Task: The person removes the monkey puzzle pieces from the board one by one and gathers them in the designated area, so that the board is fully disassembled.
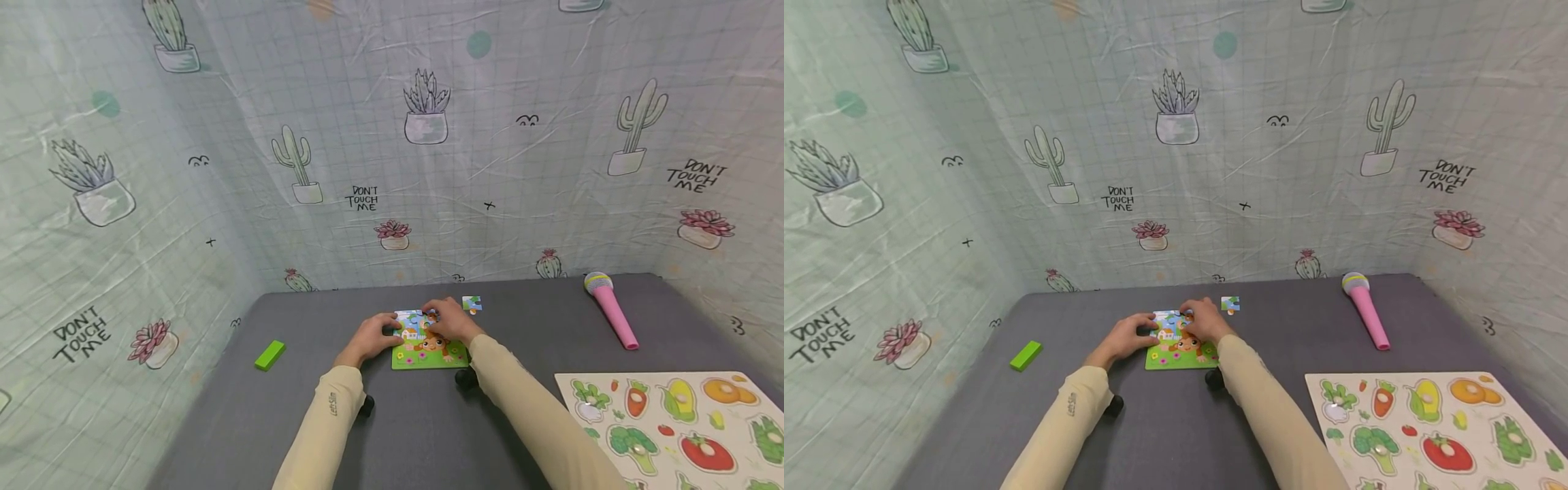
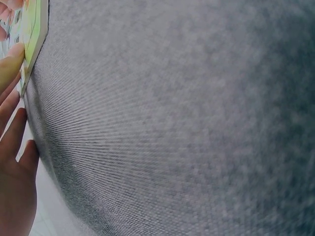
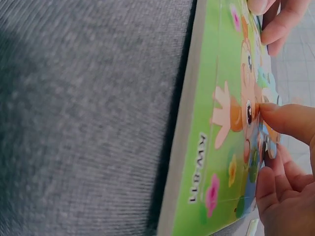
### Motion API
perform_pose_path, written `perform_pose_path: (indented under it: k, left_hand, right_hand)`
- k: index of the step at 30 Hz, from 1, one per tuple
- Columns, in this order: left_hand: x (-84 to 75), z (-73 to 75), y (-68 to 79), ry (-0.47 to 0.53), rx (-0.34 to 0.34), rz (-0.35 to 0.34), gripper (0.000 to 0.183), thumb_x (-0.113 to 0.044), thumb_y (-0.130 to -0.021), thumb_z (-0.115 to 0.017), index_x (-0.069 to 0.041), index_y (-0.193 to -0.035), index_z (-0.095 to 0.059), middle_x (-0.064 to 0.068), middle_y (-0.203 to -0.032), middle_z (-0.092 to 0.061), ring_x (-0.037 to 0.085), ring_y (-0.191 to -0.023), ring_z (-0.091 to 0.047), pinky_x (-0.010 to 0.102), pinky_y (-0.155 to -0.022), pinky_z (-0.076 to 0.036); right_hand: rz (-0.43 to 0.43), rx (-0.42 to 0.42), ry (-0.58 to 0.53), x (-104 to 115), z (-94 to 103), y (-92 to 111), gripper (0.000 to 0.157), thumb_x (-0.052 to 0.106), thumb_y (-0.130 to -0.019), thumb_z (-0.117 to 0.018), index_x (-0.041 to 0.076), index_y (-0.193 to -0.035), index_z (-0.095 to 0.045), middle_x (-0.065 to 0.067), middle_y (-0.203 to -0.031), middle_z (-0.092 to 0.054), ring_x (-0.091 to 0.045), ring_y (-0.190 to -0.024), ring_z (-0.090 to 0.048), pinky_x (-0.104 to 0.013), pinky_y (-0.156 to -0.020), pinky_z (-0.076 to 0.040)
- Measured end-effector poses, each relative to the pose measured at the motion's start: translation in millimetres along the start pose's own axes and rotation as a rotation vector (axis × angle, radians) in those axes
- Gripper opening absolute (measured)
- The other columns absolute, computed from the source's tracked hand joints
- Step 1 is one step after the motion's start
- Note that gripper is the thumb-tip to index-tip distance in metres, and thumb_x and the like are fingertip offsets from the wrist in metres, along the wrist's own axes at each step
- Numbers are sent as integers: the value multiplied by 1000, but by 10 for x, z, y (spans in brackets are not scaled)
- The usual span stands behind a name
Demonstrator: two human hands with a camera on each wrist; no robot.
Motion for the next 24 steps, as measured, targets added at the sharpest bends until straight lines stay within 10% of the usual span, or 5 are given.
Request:
perform_pose_path:
  k: [13, 24]
  left_hand:
    - [-8, 21, -18, 8, -17, -13, 31, -23, -88, -75, -9, -116, -71, 9, -144, -50, 31, -138, -40, 49, -113, -33]
    - [3, 44, -14, -24, 3, -15, 33, -24, -88, -76, -10, -117, -71, 8, -145, -50, 31, -138, -39, 48, -113, -33]
  right_hand:
    - [114, -12, -116, -14, 62, 12, 31, -2, -91, -63, -3, -122, -67, -19, -118, -58, -29, -94, -55, -38, -74, -50]
    - [-65, 69, -344, -177, 149, 35, 37, 3, -96, -59, 0, -133, -59, -21, -137, -52, -31, -107, -61, -41, -83, -54]
Point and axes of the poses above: each hand's wrist, its own y-axis away from the middle knuckle, its own z-axis out of the back of the hand, x = y × z, the point moved 3 cm from there along -y, towards the middle knuckle
